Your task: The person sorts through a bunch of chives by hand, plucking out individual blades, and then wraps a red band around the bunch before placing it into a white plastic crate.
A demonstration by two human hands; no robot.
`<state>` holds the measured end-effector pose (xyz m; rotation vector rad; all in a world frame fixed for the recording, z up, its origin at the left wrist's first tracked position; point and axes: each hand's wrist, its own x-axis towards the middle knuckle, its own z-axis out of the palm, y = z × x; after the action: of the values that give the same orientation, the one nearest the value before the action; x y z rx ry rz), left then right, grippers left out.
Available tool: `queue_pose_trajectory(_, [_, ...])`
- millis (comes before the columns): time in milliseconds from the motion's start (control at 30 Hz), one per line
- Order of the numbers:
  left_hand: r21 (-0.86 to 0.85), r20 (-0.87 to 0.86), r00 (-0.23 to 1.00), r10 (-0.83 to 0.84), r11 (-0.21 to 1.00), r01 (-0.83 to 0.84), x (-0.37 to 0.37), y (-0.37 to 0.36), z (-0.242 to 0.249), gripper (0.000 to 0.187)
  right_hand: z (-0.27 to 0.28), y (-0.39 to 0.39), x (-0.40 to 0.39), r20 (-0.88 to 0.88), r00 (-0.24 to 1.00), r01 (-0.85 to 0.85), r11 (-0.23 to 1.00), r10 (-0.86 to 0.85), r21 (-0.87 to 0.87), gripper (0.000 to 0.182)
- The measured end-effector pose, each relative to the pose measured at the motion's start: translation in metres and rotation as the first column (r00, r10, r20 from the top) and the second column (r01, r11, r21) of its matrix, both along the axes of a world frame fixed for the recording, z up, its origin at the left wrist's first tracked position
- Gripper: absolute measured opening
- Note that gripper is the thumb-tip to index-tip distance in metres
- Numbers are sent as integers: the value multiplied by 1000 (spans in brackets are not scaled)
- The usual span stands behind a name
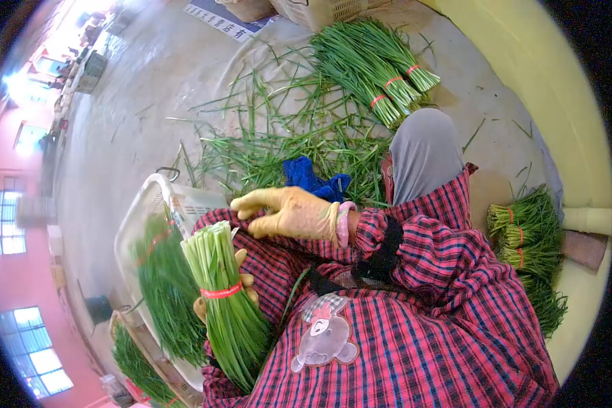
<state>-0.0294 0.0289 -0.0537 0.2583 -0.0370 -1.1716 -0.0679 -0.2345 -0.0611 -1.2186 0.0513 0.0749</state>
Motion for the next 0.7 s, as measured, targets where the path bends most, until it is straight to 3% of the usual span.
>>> queue_pose_trajectory(33, [4, -2, 1000, -7, 1000, 7, 1, -1, -1, 102, 0, 5, -1, 112, 994, -4, 994, 17, -110, 46])
queue_pose_trajectory(67, [-16, 44, 999, 5, 1000, -4, 1, -2, -1, 102, 9, 7, -4, 80, 992, -93, 990, 101, -104, 50])
queue_pose_trajectory(100, [-39, 91, 996, 19, 999, -16, 1, -3, -1, 102, 7, 14, -4, 77, 986, -149, 989, 150, -10, 46])
queue_pose_trajectory(167, [-8, 105, 991, 85, 996, -84, -1, 1, -11, 99, 9, 17, -1, -128, 969, -179, 960, 210, 213, 39])
queue_pose_trajectory(233, [22, 122, 981, 152, 988, -155, -2, 6, -12, 96, 6, 16, 0, -163, 969, -149, 968, 183, 204, 34])
queue_pose_trajectory(300, [57, 85, 993, 84, 994, -89, 0, 8, -10, 95, 5, 16, 0, -201, 967, -116, 975, 155, 190, 31])
queue_pose_trajectory(367, [74, 63, 997, 42, 996, -47, 1, 4, -9, 94, 10, 17, -3, -113, 983, -122, 973, 145, 195, 27])
queue_pose_trajectory(433, [47, 184, 975, 122, 990, -133, -4, -3, -6, 95, 12, 15, -2, -162, 975, -116, 970, 152, 214, 25])
queue_pose_trajectory(500, [-36, 140, 980, 138, 990, -134, -3, -15, -2, 96, 8, 14, -1, -175, 978, -72, 968, 117, 241, 21])
queue_pose_trajectory(567, [128, 238, 971, 25, 990, -57, 8, -14, 6, 98, 11, 11, -2, -170, 979, -73, 971, 113, 226, 20])
queue_pose_trajectory(600, [386, 416, 904, 102, 880, -277, -6, -19, 14, 104, 12, 10, -3, -169, 980, -71, 975, 107, 209, 18])
queue_pose_trajectory(633, [385, 418, 903, 105, 879, -281, -7, -17, 17, 104, 11, 11, -3, -167, 980, -75, 975, 111, 208, 18])
queue_pose_trajectory(700, [378, 265, 964, -3, 920, -101, -10, -13, 20, 103, 6, 13, -3, -146, 989, 18, 990, 3, 142, 16])
